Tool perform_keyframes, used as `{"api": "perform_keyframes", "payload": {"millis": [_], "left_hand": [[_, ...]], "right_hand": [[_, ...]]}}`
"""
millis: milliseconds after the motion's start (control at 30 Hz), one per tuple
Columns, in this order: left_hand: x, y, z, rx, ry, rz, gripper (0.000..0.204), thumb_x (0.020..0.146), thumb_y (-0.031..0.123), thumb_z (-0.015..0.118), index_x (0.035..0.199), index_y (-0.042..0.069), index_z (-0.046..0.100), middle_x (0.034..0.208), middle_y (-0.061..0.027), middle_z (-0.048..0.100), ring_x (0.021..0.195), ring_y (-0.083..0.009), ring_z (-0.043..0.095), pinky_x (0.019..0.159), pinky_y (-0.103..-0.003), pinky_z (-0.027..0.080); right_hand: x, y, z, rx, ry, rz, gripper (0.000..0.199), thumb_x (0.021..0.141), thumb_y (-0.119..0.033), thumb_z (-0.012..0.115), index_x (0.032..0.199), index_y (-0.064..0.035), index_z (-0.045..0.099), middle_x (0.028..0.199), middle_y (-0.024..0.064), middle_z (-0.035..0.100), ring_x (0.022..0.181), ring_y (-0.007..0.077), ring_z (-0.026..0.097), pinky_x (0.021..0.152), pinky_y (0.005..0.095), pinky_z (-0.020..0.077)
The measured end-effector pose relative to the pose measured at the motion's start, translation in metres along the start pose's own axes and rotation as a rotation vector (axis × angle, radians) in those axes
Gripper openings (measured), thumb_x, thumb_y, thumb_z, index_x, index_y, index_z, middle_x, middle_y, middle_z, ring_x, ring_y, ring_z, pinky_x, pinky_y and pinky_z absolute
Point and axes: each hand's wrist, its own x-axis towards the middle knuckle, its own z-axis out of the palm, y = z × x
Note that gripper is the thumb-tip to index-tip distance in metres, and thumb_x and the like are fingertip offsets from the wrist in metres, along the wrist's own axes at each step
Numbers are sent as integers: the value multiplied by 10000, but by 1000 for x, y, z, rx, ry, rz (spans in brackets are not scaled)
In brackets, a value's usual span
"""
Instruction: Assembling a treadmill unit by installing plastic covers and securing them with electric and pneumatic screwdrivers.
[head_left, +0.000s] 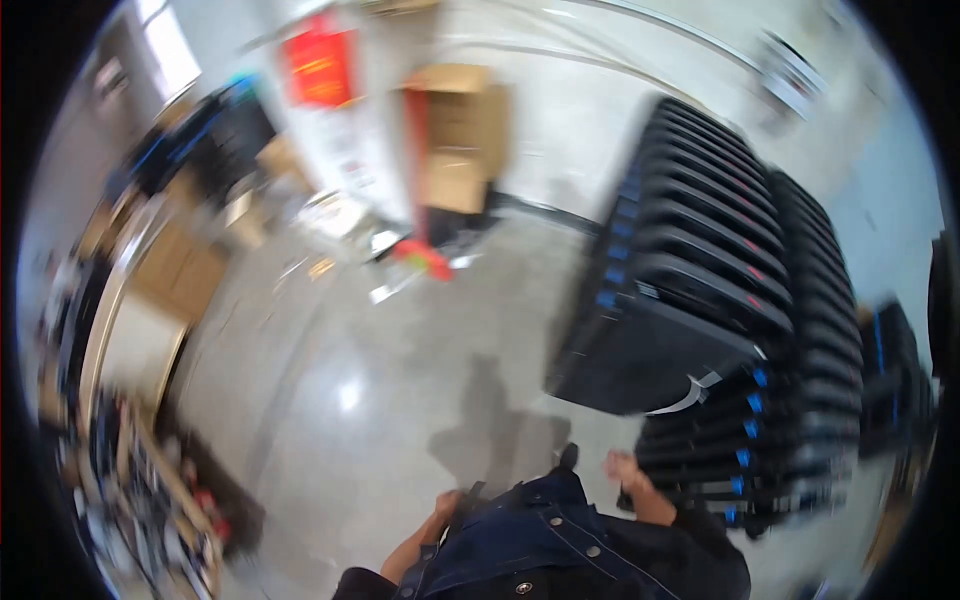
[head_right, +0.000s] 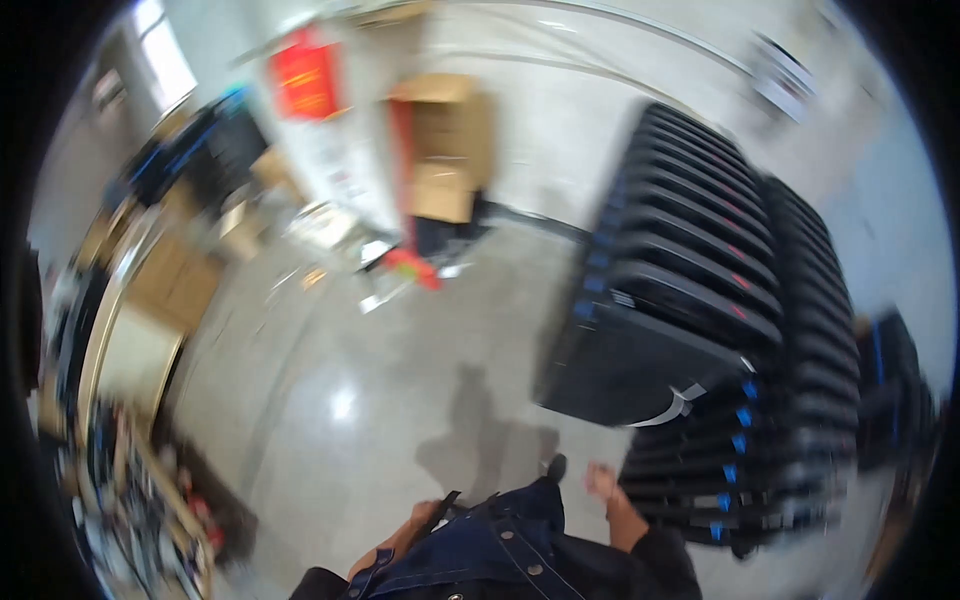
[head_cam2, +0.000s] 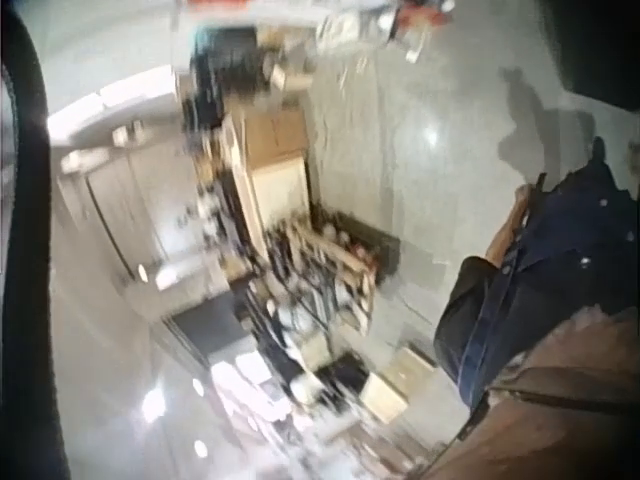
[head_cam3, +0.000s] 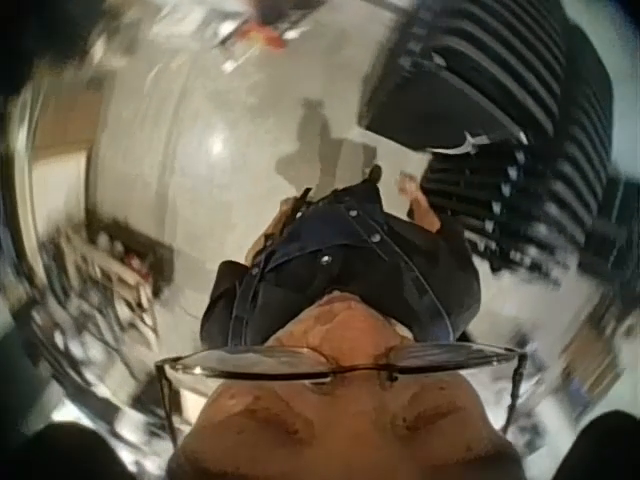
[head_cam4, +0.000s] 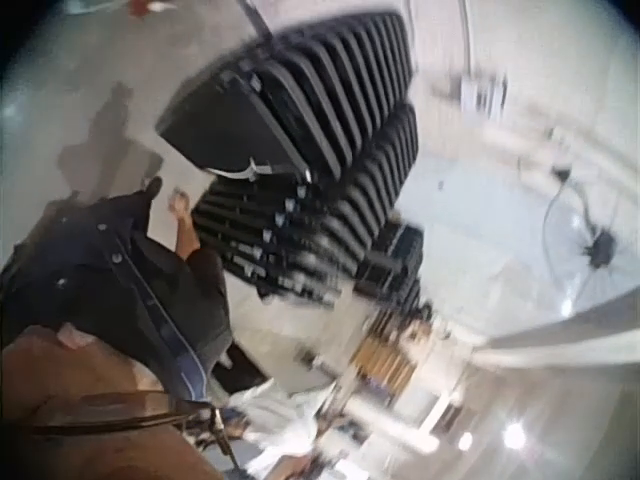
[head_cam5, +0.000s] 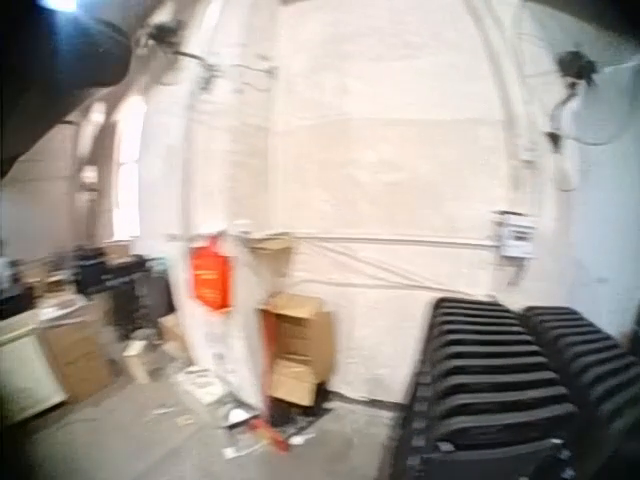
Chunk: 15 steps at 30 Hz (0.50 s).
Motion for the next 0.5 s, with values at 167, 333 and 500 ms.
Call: {"api": "perform_keyframes", "payload": {"millis": [167,333,500], "left_hand": [[-180,-128,-4,-1025,173,-859,320,894,299,580,927,9,714,861,-140,745,712,-243,711,615,-407,542],[-260,-239,-38,-1325,568,-1057,233,904,231,570,899,22,673,809,-118,725,616,-200,667,506,-361,508],[-244,-275,-98,-1530,788,-1072,251,908,261,578,929,27,667,785,-110,709,527,-178,595,476,-331,465]], "right_hand": [[-40,-51,237,-488,-113,279,294,957,-357,611,936,-64,589,773,43,608,625,221,603,511,374,467],[-1,-65,490,-810,-397,254,265,954,-323,599,943,-59,583,763,53,596,612,223,600,491,377,465],[41,-47,707,-931,-537,232,235,950,-289,587,950,-54,578,754,63,584,598,225,597,471,380,462]]}}
